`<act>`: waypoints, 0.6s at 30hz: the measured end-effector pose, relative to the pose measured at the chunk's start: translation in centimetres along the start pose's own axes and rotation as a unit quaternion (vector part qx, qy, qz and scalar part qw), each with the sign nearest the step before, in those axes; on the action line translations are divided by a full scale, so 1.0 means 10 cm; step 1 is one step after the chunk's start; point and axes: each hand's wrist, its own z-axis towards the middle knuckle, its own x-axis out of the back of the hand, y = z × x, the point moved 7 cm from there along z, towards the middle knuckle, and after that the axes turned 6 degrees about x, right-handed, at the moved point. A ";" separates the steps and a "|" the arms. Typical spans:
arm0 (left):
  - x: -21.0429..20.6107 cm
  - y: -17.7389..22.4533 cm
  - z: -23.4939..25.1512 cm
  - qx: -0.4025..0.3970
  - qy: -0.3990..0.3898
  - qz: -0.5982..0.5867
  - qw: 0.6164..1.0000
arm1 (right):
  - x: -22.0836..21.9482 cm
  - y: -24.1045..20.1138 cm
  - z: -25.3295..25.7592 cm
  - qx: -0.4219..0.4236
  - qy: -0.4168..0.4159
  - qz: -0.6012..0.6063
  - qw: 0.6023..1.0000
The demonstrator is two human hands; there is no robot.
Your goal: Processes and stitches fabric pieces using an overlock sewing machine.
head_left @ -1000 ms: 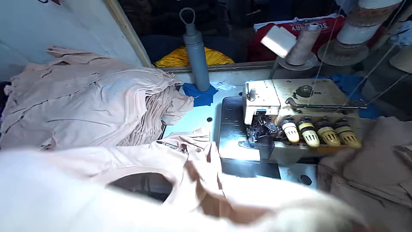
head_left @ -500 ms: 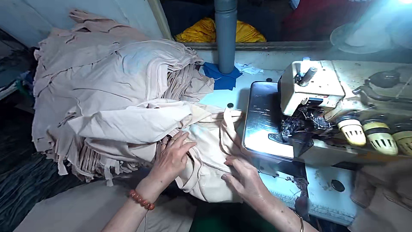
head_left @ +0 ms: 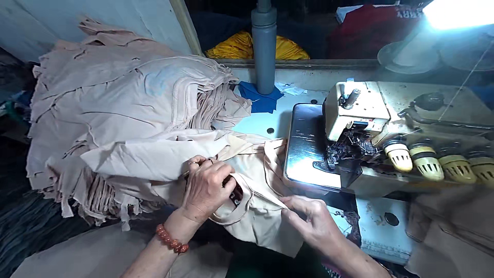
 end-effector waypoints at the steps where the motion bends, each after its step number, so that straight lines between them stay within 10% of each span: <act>1: 0.06 0.04 0.03 0.000 0.026 0.005 1.000 | 0.09 -0.13 -0.01 0.044 0.011 -0.019 0.999; 7: -0.01 0.16 0.01 -0.002 -0.091 0.007 0.996 | 1.00 -0.82 -0.01 0.092 0.093 0.201 0.971; 10: 0.13 0.11 0.03 0.044 -0.206 -0.035 0.977 | 1.41 -1.03 -0.04 0.132 0.058 0.089 0.986; 14: 0.91 0.05 0.31 -0.007 -0.055 -0.075 0.996 | 1.88 -1.23 -0.09 0.173 0.050 -0.025 0.983; 18: 1.23 0.02 0.42 -0.064 -0.222 -0.036 0.972 | 2.13 -1.69 0.11 0.163 0.067 -0.074 0.982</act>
